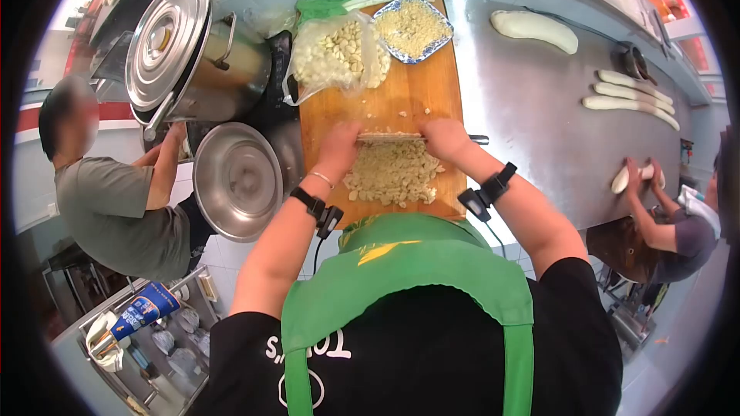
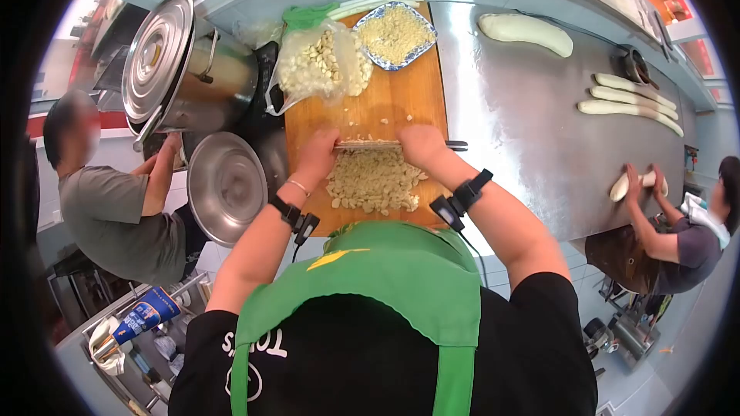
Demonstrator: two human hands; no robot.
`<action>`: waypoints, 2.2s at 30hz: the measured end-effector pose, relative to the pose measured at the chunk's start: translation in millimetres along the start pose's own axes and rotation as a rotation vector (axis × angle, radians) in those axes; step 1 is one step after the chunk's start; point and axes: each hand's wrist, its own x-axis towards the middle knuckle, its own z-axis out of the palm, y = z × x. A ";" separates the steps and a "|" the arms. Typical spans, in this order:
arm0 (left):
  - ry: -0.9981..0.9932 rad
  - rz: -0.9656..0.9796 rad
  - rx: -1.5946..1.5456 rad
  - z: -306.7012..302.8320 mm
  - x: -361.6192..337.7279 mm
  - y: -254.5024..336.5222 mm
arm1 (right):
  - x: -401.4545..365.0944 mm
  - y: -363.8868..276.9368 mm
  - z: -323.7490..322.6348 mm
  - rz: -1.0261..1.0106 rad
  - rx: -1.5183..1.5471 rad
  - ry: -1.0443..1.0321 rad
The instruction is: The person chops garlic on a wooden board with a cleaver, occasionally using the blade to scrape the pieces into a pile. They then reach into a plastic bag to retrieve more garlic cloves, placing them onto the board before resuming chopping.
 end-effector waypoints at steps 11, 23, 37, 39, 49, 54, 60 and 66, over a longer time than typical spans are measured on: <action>-0.047 -0.006 0.014 -1.4 -14.4 9.4 | -12.2 -11.0 -0.9 0.074 0.015 -0.085; -0.103 -0.029 -0.047 -9.8 -35.8 10.8 | -33.7 -23.5 -3.0 -0.049 0.047 -0.104; -0.075 -0.015 -0.060 -1.4 -72.4 18.9 | -47.0 -34.1 17.5 -0.073 -0.006 -0.139; -0.039 -0.007 -0.023 -3.7 -78.7 19.8 | -50.3 -36.3 15.2 -0.076 0.019 -0.174; -0.077 -0.009 -0.116 -16.3 -98.8 20.7 | -68.1 -56.8 7.8 -0.128 0.041 -0.156; 0.021 0.066 -0.026 5.8 -100.4 22.8 | -58.2 -33.8 33.3 -0.088 0.085 -0.174; -0.209 -0.050 -0.096 -24.4 -130.5 47.5 | -102.9 -50.5 14.8 -0.189 0.106 -0.308; -0.182 -0.095 -0.214 15.8 -132.2 33.6 | -84.8 -21.3 45.8 -0.277 0.137 -0.229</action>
